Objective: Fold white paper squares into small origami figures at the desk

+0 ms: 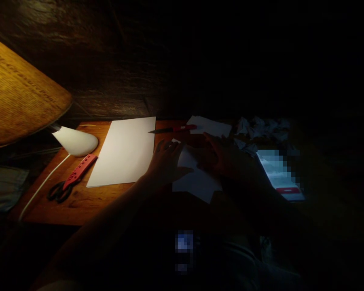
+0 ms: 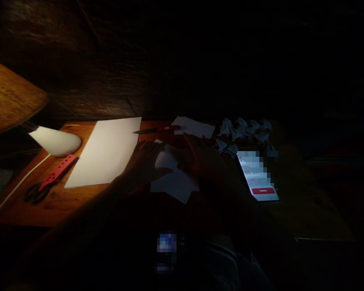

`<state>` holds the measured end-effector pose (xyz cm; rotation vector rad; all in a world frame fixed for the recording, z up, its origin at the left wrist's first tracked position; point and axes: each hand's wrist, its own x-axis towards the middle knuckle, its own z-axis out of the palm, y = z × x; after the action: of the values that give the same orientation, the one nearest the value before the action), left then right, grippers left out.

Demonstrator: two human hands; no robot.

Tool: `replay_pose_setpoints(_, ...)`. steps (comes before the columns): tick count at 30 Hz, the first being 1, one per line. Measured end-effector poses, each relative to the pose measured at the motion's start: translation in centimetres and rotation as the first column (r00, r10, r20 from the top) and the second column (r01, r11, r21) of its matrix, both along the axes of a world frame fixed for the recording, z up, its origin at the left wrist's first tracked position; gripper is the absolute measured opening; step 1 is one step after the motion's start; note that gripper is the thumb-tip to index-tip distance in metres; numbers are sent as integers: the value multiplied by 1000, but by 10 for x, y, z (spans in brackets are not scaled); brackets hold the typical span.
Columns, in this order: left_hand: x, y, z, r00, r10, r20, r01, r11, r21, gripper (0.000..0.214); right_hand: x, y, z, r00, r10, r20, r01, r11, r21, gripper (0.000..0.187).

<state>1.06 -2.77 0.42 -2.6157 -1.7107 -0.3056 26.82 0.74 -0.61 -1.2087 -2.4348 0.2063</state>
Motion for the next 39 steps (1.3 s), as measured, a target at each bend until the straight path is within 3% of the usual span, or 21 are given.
replay_pose_setpoints(13,0,-9,10,994,99,-55,-99,995,1,87,-10,-17,26,987,-137,79,141,989,-46,103)
replay_pose_setpoints(18,-2,-12,10,994,75,-77,-74,997,20,81,-12,-19,34,985,-142,101,150,986,-77,98)
replay_pose_setpoints(22,1,-10,4,998,-30,-63,33,998,57,75,-12,-19,32,990,-104,98,110,992,-58,90)
replay_pose_setpoints(26,10,-8,0,977,-214,-3,213,977,-22,66,-10,-16,24,991,-83,102,83,997,-1,85)
replay_pose_setpoints(31,16,-5,-2,974,-226,31,228,968,-100,49,-10,-13,13,998,-33,52,31,999,25,87)
replay_pose_setpoints(39,13,-1,-12,964,-262,46,264,963,-45,45,-27,-7,-1,973,182,-143,-186,982,-12,95)
